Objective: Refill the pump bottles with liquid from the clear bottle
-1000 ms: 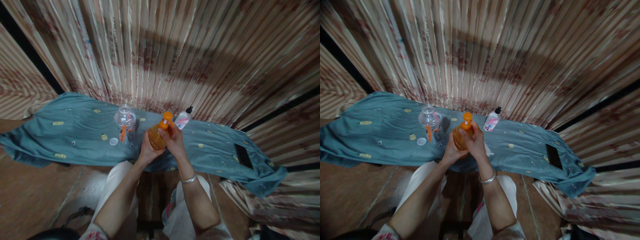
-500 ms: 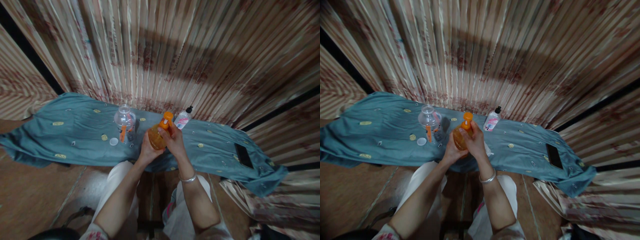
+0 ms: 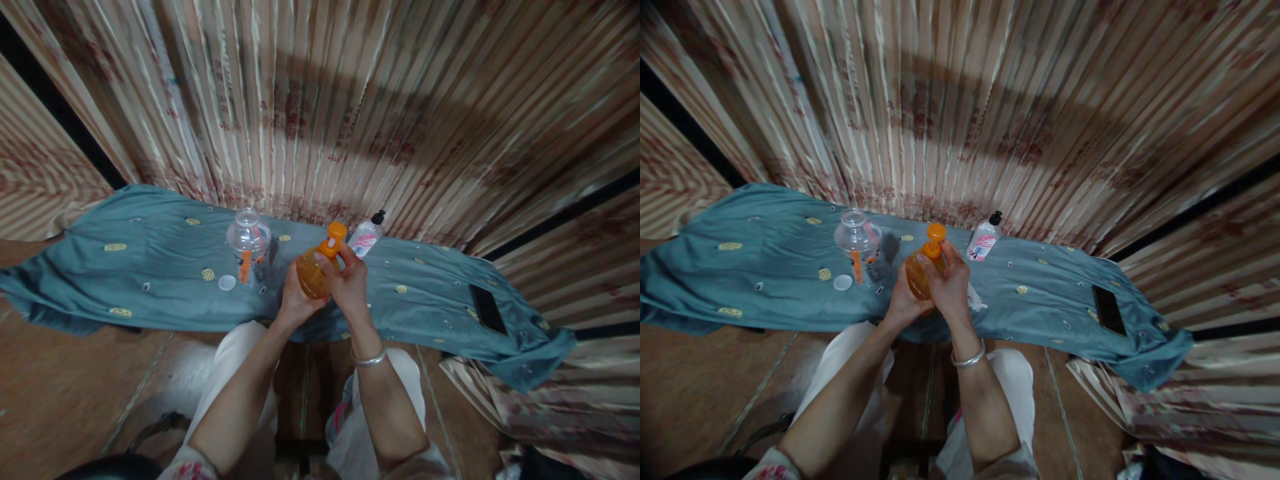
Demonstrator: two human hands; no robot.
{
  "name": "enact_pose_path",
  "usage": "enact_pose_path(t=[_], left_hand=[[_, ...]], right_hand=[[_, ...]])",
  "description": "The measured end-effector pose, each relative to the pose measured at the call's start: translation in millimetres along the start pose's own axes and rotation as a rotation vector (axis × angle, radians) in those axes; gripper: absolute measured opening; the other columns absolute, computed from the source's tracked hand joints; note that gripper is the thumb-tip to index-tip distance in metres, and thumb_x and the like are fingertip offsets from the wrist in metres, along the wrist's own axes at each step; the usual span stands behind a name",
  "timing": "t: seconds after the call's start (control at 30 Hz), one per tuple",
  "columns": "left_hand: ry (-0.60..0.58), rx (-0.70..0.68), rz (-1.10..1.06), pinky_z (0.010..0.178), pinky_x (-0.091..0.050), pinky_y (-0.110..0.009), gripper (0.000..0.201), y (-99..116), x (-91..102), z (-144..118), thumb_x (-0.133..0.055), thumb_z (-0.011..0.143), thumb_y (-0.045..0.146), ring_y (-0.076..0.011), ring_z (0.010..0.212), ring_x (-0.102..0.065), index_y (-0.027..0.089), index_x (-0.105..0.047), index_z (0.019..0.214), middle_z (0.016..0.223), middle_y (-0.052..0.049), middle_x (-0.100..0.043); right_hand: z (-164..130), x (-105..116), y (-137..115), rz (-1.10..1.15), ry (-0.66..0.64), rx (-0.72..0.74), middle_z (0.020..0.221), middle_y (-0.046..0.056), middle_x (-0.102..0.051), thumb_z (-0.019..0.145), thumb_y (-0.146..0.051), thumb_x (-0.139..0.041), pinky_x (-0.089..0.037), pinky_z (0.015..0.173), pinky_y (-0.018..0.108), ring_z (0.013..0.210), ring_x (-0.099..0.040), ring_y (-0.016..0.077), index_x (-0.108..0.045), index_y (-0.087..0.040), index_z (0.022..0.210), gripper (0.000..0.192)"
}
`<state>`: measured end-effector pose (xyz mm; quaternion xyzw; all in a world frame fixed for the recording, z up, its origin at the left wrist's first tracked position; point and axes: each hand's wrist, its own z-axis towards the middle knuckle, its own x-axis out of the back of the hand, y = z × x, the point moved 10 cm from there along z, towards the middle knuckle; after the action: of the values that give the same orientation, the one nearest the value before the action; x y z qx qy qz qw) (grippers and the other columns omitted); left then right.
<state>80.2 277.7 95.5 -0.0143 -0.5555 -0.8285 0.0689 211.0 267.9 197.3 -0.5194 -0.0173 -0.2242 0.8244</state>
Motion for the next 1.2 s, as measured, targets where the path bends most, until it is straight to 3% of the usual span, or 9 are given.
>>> enact_pose_path(t=[0.27,0.43,0.63,0.77,1.03,1.2], left_hand=[[-0.013,-0.008,-0.032,0.103,-0.052,-0.052,0.09,2.2,-0.8,0.2,-0.09,0.054,0.042,-0.0319,0.117,-0.064,0.024,-0.044,0.129,0.126,-0.01,-0.062],[0.005,-0.004,-0.025,0.107,-0.049,-0.052,0.1,-7.0,-1.0,-1.4,-0.091,0.053,0.042,-0.0327,0.121,-0.061,0.021,-0.038,0.134,0.131,-0.014,-0.059],[-0.001,-0.001,-0.006,0.105,-0.05,-0.051,0.096,-4.9,-1.2,-1.2,-0.09,0.054,0.041,-0.0316,0.121,-0.061,0.02,-0.04,0.134,0.129,-0.013,-0.06],[-0.012,0.003,-0.008,0.103,-0.051,-0.048,0.091,3.0,-1.5,0.6,-0.089,0.054,0.037,-0.0293,0.119,-0.063,0.021,-0.042,0.13,0.128,-0.011,-0.06],[0.0,0.026,-0.041,0.103,-0.051,-0.054,0.094,2.0,-0.2,-0.2,-0.091,0.052,0.042,-0.0338,0.117,-0.062,0.023,-0.043,0.13,0.128,-0.012,-0.06],[-0.011,0.023,-0.093,0.105,-0.051,-0.051,0.096,-6.6,-4.3,-0.6,-0.092,0.052,0.043,-0.0329,0.117,-0.063,0.023,-0.043,0.132,0.129,-0.012,-0.061]], right_hand=[[-5.7,0.6,-2.1,-0.052,0.091,0.021,0.097,0.005,-0.072,0.082,-0.044,-0.067,-0.051,0.091,0.037,0.093,-0.065,0.0207,-0.068,-0.022,0.094,0.025],[-9.8,0.0,0.6,-0.047,0.14,0.004,0.099,0.007,-0.072,0.083,-0.045,-0.066,-0.051,0.091,0.039,0.096,-0.065,0.022,-0.066,-0.021,0.097,0.028],[-6.3,-4.5,1.4,-0.033,0.026,-0.001,0.094,0.003,-0.07,0.076,-0.049,-0.072,-0.051,0.089,0.037,0.092,-0.064,0.0208,-0.063,-0.022,0.098,0.036],[-2.4,-6.0,1.3,-0.048,-0.031,0.003,0.088,0.002,-0.069,0.082,-0.05,-0.065,-0.05,0.079,0.033,0.082,-0.062,0.0181,-0.062,-0.021,0.093,0.031],[-5.0,-2.7,-2.9,-0.093,0.042,0.014,0.084,0.001,-0.068,0.086,-0.05,-0.061,-0.049,0.077,0.031,0.08,-0.062,0.0181,-0.062,-0.023,0.089,0.028],[-7.2,-2.8,-1.5,-0.103,0.087,0.014,0.092,0.005,-0.071,0.085,-0.05,-0.062,-0.05,0.086,0.035,0.089,-0.065,0.0206,-0.062,-0.022,0.092,0.029]])
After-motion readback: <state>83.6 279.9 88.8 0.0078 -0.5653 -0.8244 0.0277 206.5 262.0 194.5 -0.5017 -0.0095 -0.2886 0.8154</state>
